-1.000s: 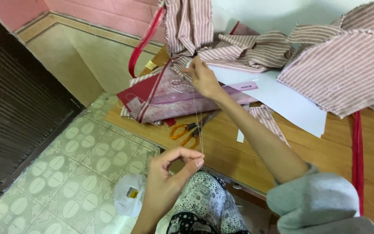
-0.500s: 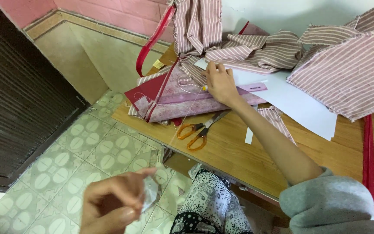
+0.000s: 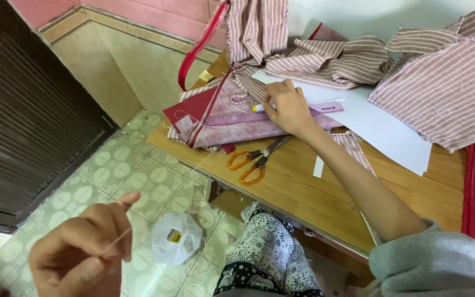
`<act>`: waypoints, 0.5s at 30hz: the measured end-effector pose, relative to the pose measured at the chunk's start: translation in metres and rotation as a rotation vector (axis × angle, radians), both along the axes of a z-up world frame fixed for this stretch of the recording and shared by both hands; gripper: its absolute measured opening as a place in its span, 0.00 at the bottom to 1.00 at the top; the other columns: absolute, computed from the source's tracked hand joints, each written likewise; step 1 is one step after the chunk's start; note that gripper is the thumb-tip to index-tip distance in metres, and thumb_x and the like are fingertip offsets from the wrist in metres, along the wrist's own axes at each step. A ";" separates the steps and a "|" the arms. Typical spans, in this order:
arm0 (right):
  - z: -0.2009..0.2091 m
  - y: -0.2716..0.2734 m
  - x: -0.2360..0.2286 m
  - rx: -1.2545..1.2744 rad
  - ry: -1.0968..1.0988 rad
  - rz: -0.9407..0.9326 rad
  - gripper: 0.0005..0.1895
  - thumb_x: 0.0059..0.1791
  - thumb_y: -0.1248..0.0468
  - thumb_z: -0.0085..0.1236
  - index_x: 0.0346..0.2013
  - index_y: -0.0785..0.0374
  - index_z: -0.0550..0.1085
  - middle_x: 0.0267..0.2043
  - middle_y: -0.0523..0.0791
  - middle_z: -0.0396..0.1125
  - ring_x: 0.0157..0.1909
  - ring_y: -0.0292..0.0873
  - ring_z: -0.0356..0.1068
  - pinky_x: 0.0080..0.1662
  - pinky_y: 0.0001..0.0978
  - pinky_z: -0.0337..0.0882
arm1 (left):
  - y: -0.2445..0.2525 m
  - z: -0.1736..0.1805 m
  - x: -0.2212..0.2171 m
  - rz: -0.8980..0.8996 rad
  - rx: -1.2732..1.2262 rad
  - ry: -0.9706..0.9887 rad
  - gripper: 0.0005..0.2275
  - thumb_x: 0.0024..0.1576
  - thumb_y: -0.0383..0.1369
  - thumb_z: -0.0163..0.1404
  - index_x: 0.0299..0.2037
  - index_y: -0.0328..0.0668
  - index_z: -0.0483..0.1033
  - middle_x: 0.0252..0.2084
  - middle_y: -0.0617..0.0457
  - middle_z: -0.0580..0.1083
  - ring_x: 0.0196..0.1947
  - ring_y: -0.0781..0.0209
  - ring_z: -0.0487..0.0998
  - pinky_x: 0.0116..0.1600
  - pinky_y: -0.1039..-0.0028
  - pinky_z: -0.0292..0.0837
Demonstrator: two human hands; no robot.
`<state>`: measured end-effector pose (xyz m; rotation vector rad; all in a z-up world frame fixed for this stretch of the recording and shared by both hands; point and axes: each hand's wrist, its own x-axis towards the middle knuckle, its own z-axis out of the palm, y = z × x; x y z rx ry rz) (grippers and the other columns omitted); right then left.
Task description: Hand-sewing a strip of striped fabric using a needle and thread on a wooden table.
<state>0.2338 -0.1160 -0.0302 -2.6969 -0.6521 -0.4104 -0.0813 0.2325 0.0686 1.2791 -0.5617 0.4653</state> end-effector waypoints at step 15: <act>0.140 0.090 -0.211 0.446 0.273 0.614 0.22 0.59 0.64 0.49 0.68 0.59 0.68 0.76 0.51 0.63 0.78 0.53 0.60 0.77 0.57 0.58 | -0.037 0.068 -0.016 0.786 0.858 -0.220 0.07 0.49 0.26 0.58 0.19 0.45 0.78 0.19 0.58 0.71 0.21 0.66 0.68 0.73 0.51 0.59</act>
